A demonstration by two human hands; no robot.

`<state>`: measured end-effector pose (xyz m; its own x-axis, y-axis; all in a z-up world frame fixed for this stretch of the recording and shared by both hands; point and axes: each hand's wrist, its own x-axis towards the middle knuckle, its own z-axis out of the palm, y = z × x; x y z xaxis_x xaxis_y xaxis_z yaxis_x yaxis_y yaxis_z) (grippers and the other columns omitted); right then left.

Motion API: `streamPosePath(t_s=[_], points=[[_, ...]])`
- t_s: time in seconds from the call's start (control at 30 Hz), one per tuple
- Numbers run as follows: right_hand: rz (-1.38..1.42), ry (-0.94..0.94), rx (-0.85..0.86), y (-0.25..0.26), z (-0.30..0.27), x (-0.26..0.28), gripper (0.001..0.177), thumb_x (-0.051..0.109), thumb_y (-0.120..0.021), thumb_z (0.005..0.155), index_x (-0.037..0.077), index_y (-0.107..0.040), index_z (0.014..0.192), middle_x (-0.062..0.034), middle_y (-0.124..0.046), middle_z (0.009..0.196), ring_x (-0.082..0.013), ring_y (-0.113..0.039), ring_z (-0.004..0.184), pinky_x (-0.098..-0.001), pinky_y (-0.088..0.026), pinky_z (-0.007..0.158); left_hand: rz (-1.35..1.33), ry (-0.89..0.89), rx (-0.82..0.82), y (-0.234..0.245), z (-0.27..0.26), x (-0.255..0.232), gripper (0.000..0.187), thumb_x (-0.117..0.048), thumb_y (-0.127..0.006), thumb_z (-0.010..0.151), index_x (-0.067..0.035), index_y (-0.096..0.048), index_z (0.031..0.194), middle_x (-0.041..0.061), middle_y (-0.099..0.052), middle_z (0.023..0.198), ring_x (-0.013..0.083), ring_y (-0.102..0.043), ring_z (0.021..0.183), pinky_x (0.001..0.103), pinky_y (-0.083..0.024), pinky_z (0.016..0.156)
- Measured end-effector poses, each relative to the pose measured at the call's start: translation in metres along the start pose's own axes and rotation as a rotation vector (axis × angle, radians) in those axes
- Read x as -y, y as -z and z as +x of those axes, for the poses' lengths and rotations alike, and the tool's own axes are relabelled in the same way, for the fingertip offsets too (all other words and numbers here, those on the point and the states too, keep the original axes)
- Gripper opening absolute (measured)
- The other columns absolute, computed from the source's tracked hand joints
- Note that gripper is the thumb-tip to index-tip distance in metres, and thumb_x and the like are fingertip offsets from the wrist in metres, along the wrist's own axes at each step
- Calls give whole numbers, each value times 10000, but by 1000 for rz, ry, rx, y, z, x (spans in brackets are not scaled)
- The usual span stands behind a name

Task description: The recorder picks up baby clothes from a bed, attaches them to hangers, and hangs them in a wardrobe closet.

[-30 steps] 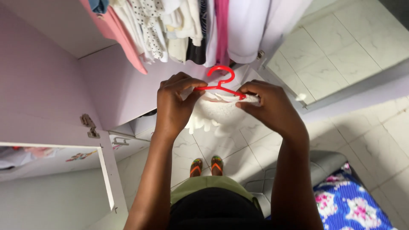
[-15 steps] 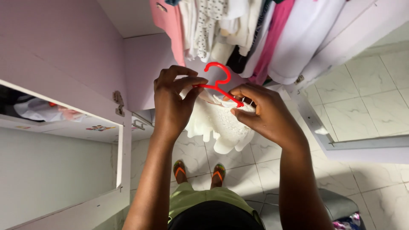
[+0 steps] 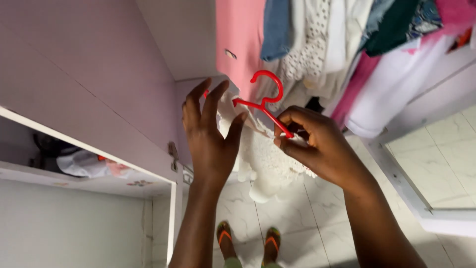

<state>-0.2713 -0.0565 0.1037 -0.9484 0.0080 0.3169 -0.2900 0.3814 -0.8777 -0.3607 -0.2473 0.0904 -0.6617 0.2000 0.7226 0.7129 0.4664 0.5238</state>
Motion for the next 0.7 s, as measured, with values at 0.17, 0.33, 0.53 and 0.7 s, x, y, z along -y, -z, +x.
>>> streamPosePath(t_s=[0.17, 0.33, 0.53, 0.7], points=[[6, -9, -11, -17, 37, 2, 121, 48, -733, 922, 25, -630, 981, -14, -627, 880, -82, -553, 820, -252, -467, 732, -26, 52, -70, -3, 6, 21, 588, -170, -846, 860, -118, -609, 1396, 159, -516, 1474, 370, -520, 1342, 480, -462, 1102], [38, -46, -105, -21, 71, 10, 118, 104, -736, 959, 37, -648, 1001, 0, -626, 887, -79, -526, 821, -251, -430, 721, -73, 166, -168, -6, -4, 17, 535, -271, -785, 969, -46, -587, 1413, 187, -513, 1482, 368, -524, 1380, 490, -451, 1132], [326, 35, -111, -25, 119, 9, 198, 178, -722, 957, 37, -676, 1089, 20, -654, 971, -53, -582, 926, -234, -478, 862, -118, 98, -102, -12, -7, 7, 660, -310, -785, 917, -45, -538, 1469, 207, -502, 1498, 381, -498, 1388, 490, -429, 1136], [423, -2, -52, -32, 156, -6, 255, 229, -728, 932, 39, -697, 1099, 7, -682, 1013, -65, -610, 1002, -250, -467, 928, -37, 81, -148, -53, 8, 29, 856, -206, -837, 802, -11, -406, 1515, 218, -482, 1491, 412, -472, 1379, 502, -387, 1139]])
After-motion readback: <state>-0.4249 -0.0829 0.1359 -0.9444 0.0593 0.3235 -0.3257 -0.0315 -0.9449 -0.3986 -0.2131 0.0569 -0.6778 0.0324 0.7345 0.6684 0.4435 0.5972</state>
